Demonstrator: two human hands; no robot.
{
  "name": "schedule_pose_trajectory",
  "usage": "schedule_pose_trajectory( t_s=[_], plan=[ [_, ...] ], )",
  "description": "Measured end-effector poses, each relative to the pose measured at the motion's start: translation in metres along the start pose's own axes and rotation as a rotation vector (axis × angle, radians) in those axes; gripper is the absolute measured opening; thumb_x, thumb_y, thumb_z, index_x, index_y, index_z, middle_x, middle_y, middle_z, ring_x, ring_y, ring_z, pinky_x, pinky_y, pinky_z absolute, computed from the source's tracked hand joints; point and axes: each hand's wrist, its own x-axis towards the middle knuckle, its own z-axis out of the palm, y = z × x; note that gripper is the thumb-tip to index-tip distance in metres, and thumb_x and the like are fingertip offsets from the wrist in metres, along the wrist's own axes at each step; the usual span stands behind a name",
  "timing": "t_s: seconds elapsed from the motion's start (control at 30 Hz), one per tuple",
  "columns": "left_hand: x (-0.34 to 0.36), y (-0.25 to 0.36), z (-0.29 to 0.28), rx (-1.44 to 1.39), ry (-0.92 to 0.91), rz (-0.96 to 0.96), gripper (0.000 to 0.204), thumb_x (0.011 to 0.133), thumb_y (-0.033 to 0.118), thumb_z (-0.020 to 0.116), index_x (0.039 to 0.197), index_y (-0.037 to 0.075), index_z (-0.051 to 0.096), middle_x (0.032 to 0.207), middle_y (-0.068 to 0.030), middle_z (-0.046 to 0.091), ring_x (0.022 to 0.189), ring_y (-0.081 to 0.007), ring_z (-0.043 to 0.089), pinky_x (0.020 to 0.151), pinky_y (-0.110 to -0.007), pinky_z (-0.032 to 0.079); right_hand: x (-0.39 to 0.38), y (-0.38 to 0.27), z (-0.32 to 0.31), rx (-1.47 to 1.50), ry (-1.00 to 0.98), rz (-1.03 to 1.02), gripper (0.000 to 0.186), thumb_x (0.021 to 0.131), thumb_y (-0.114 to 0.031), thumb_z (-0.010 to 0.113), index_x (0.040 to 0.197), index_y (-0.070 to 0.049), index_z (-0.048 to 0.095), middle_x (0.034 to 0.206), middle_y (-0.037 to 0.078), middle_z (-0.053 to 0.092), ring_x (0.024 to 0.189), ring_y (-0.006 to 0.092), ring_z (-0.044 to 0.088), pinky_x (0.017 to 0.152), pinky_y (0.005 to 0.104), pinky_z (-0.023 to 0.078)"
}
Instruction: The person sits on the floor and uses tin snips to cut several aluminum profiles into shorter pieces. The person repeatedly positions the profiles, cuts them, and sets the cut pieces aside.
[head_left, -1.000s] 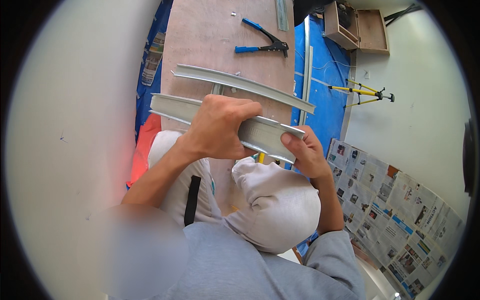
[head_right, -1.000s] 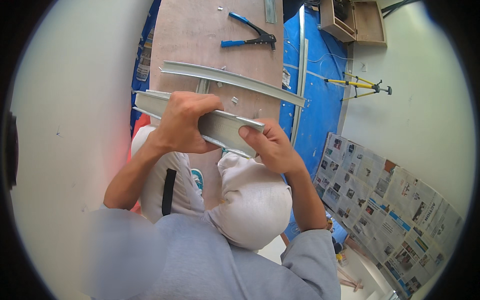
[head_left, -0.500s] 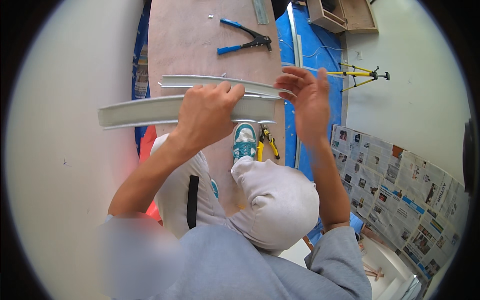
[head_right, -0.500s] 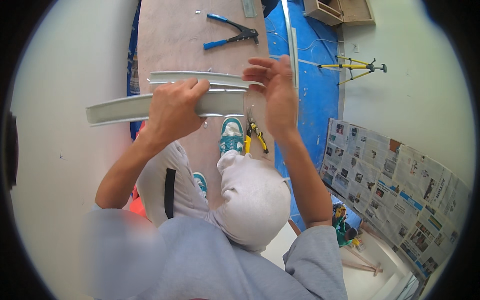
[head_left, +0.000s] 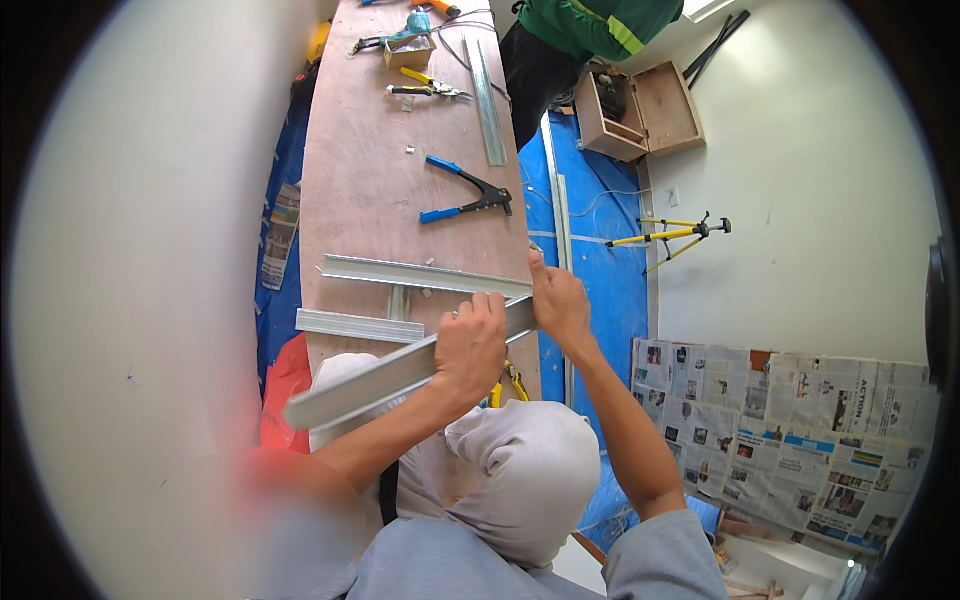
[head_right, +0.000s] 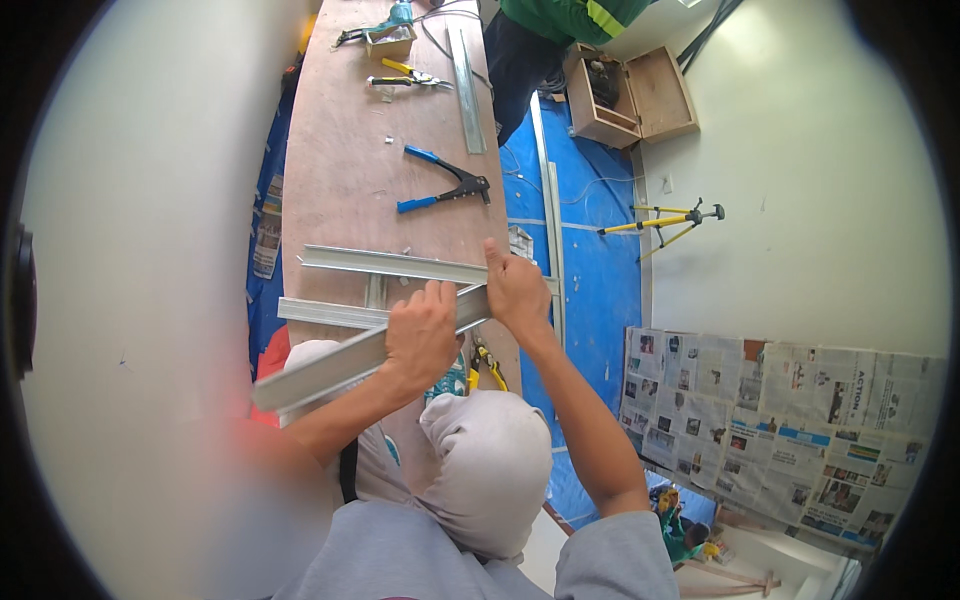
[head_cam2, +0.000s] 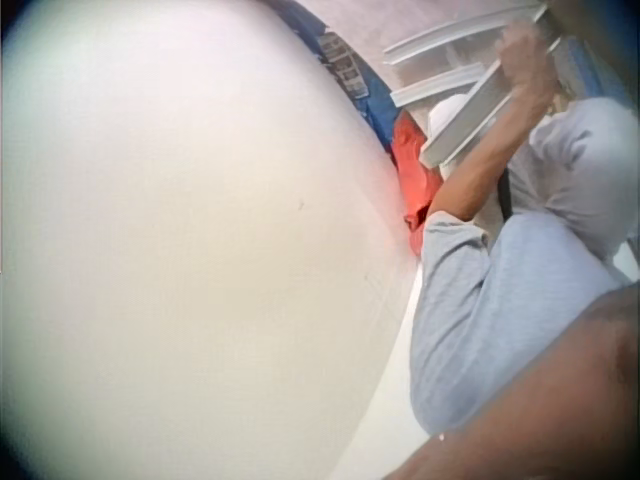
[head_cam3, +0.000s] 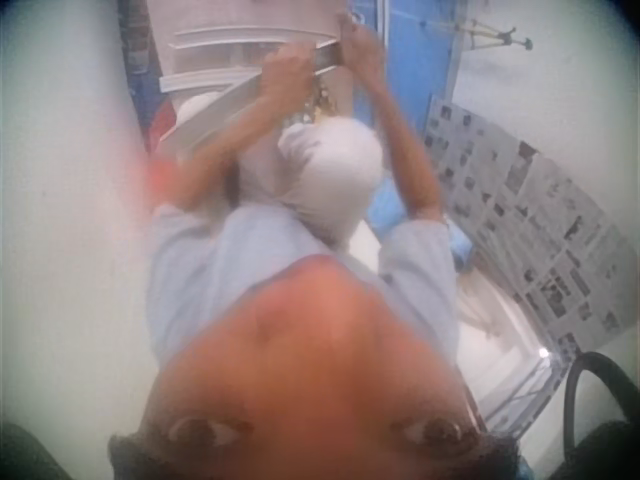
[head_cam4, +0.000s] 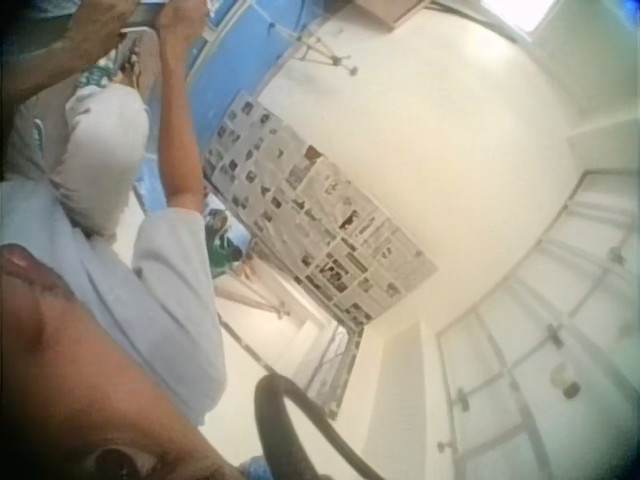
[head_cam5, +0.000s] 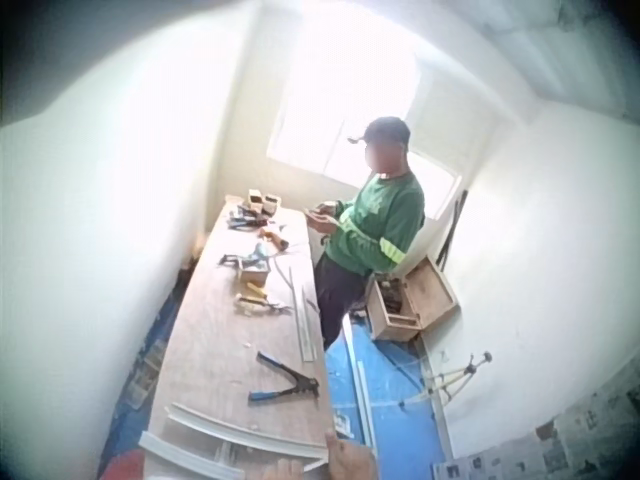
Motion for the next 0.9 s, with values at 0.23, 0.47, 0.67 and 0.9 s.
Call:
schedule_pose_trajectory(
  t_s=[0.23,0.47,0.67,0.9],
  plan=[
    [0.009,0.008,-0.007,0.024,-0.098,-0.063,0.049,0.074,0.027,0.086,0.105,0.005,0.055,0.091,-0.0107,0.068,0.082,-0.0279,0.074,0.07,-0.037,0.057,0.021,-0.01,0.002,0.211,0.025,0.025,0.088,0.103,-0.069,0.032,0.071,0.006,0.064,0.067,0.026,0.061,0.069,0.0426,0.06,0.073,0.0531,0.045],
    [0.009,-0.015,-0.027,-0.085,-0.219,-0.124,0.056,0.074,0.035,0.087,0.107,0.001,0.059,0.093,-0.0154,0.072,0.086,-0.0351,0.075,0.074,-0.045,0.059,0.026,-0.034,0.024,-0.024,0.015,0.037,0.092,0.101,-0.072,0.028,0.09,0.006,0.073,0.097,0.036,0.069,0.102,0.0527,0.065,0.092,0.0553,0.047],
    [0.01,-0.04,-0.03,-0.162,-0.192,-0.194,0.053,0.074,0.033,0.085,0.108,-0.002,0.063,0.095,-0.0211,0.074,0.091,-0.0411,0.074,0.082,-0.049,0.059,0.045,-0.06,0.04,0.035,-0.113,0.081,0.095,0.099,-0.075,0.025,0.105,0.005,0.076,0.117,0.036,0.067,0.12,0.0519,0.061,0.104,0.0541,0.044],
    [0.011,-0.042,-0.037,-0.17,-0.265,-0.257,0.048,0.075,0.031,0.083,0.105,-0.001,0.065,0.092,-0.0229,0.074,0.089,-0.0387,0.075,0.081,-0.047,0.059,0.043,-0.066,0.047,0.039,-0.114,0.054,0.095,0.099,-0.071,0.025,0.105,0.009,0.074,0.116,0.037,0.067,0.119,0.0511,0.062,0.105,0.0518,0.044]
  ],
)
